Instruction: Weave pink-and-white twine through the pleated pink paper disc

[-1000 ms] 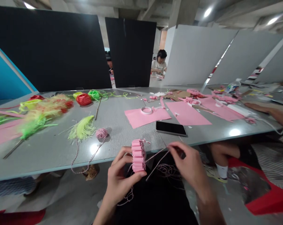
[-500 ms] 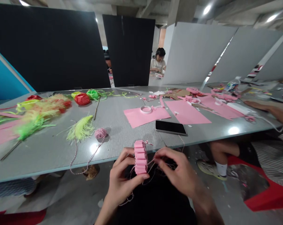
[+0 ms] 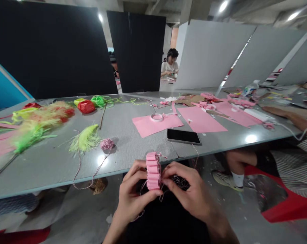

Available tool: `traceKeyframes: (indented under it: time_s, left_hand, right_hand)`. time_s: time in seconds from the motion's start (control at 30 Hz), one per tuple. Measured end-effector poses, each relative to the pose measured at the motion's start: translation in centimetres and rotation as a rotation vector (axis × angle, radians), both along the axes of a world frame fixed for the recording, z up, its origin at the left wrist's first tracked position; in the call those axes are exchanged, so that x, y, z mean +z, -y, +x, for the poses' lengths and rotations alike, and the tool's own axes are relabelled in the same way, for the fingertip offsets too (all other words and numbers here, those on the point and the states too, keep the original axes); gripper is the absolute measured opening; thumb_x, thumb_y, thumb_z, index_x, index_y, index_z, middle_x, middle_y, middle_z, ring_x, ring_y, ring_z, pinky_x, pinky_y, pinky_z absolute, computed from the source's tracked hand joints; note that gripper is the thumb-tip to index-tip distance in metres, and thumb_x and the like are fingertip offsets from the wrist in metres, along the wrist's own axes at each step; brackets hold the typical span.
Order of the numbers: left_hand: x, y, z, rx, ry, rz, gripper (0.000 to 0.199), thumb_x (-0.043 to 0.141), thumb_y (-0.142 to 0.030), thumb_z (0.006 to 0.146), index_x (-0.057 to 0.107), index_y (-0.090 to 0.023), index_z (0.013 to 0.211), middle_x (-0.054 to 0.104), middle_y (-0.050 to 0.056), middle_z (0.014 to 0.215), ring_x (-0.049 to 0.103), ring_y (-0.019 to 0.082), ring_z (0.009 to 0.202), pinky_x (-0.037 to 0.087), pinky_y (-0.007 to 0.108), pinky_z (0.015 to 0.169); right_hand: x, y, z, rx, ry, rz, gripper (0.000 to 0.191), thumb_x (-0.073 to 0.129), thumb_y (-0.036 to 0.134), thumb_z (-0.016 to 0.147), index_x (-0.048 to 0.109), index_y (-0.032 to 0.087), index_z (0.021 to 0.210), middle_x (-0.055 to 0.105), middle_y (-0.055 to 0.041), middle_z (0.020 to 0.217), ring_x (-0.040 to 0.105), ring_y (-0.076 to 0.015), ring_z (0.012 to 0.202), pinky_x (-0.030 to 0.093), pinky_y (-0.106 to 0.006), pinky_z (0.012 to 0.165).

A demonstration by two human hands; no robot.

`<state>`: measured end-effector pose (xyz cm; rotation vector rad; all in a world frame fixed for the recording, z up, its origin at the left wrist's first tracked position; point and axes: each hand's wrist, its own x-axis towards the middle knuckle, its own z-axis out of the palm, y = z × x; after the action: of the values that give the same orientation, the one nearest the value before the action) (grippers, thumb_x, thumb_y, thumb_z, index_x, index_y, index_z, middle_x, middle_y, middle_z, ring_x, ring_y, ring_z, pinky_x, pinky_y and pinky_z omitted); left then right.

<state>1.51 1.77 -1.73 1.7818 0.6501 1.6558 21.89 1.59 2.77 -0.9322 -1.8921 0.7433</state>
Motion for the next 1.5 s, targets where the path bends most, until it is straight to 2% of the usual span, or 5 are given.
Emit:
traceKeyframes:
  time_s: [0.23, 0.47, 0.77, 1.07, 1.5]
  left_hand:
    - [-0.4, -0.4, -1.3, 0.107, 0.037, 0.002, 0.021, 0.091, -0.02, 0.087, 0.077, -0.022, 0.103, 0.068, 0.006, 0.115, 0.064, 0.022, 0.109, 0.051, 0.033, 0.09]
    - [-0.1, -0.2, 0.0, 0.018, -0.022, -0.01, 0.022, 0.091, -0.023, 0.087, 0.076, -0.021, 0.103, 0.069, 0.006, 0.113, 0.065, 0.022, 0.107, 0.052, 0.035, 0.093]
    - [-0.5, -0.4, -1.1, 0.094, 0.023, -0.009, 0.022, 0.091, -0.018, 0.085, 0.076, -0.022, 0.101, 0.067, 0.006, 0.113, 0.064, 0.022, 0.107, 0.052, 0.032, 0.087]
    - [-0.1, 0.1, 0.0, 0.021, -0.019, -0.007, 0.022, 0.092, -0.024, 0.086, 0.076, -0.021, 0.102, 0.07, 0.007, 0.112, 0.066, 0.024, 0.107, 0.053, 0.036, 0.092]
    - [-0.4, -0.1, -0.8, 0.082, 0.026, -0.048, 0.02, 0.092, -0.024, 0.085, 0.078, -0.022, 0.098, 0.07, 0.008, 0.111, 0.066, 0.025, 0.106, 0.054, 0.034, 0.086]
  right_hand:
    - [-3.3, -4.8, 8.0, -0.772, 0.206, 0.029, 0.024, 0.063, 0.041, 0.096, 0.074, 0.02, 0.096, 0.08, -0.0135, 0.098, 0.074, -0.0335, 0.09, 0.056, -0.05, 0.087]
    - [-0.3, -0.3, -0.2, 0.051, -0.018, -0.081, 0.01, 0.07, 0.032, 0.101, 0.075, 0.025, 0.097, 0.079, -0.0011, 0.096, 0.075, -0.0191, 0.09, 0.057, -0.029, 0.083]
    - [-4.1, -5.2, 9.4, -0.764, 0.238, -0.04, 0.028, 0.063, 0.047, 0.094, 0.074, 0.022, 0.087, 0.081, -0.0113, 0.085, 0.075, -0.0321, 0.077, 0.057, -0.045, 0.076]
    - [0.0, 0.4, -0.9, 0.066, -0.029, -0.016, 0.007, 0.068, 0.025, 0.102, 0.073, 0.026, 0.097, 0.078, 0.0003, 0.096, 0.074, -0.0168, 0.091, 0.057, -0.027, 0.084]
    - [-1.6, -2.4, 4.5, -0.448, -0.027, 0.071, 0.018, 0.069, 0.039, 0.1, 0.076, 0.026, 0.11, 0.08, -0.0071, 0.11, 0.075, -0.0251, 0.099, 0.059, -0.039, 0.091]
